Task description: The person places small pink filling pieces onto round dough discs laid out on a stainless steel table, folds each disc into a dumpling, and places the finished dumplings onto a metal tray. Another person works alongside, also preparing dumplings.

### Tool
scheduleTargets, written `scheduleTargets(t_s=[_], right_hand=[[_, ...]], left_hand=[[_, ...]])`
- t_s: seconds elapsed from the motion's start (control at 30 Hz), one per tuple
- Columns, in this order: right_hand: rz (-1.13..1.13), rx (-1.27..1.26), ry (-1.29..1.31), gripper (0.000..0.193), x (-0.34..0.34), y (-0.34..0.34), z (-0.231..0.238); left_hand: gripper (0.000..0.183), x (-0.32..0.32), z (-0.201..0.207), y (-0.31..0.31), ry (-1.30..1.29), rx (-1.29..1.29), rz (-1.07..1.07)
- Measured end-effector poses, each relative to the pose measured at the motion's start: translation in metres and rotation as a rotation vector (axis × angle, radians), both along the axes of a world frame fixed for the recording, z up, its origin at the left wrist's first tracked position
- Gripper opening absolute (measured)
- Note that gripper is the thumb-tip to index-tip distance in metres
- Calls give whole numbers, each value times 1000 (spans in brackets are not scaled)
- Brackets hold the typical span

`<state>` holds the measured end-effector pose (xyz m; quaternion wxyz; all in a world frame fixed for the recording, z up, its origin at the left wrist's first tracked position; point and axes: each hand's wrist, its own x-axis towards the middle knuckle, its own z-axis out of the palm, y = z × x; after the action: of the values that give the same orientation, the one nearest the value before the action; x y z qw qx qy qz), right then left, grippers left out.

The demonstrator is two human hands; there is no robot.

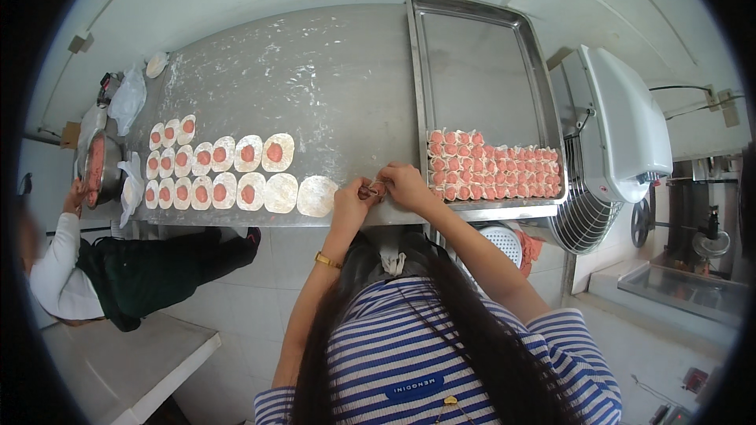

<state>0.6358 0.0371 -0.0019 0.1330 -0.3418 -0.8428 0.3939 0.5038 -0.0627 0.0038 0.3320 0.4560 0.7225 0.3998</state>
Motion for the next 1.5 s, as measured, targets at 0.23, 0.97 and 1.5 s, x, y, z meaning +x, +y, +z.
scheduleTargets(t_s=[0.23, 0.97, 1.5], right_hand=[[-23, 52, 30, 17, 6, -7, 3], [-60, -45, 17, 14, -2, -7, 6], [-120, 87, 65, 22, 2, -6, 0]], left_hand=[[26, 4, 7, 1, 133, -82, -8], [24, 2, -4, 4, 11, 55, -55], [28, 1, -2, 6, 166, 45, -58]])
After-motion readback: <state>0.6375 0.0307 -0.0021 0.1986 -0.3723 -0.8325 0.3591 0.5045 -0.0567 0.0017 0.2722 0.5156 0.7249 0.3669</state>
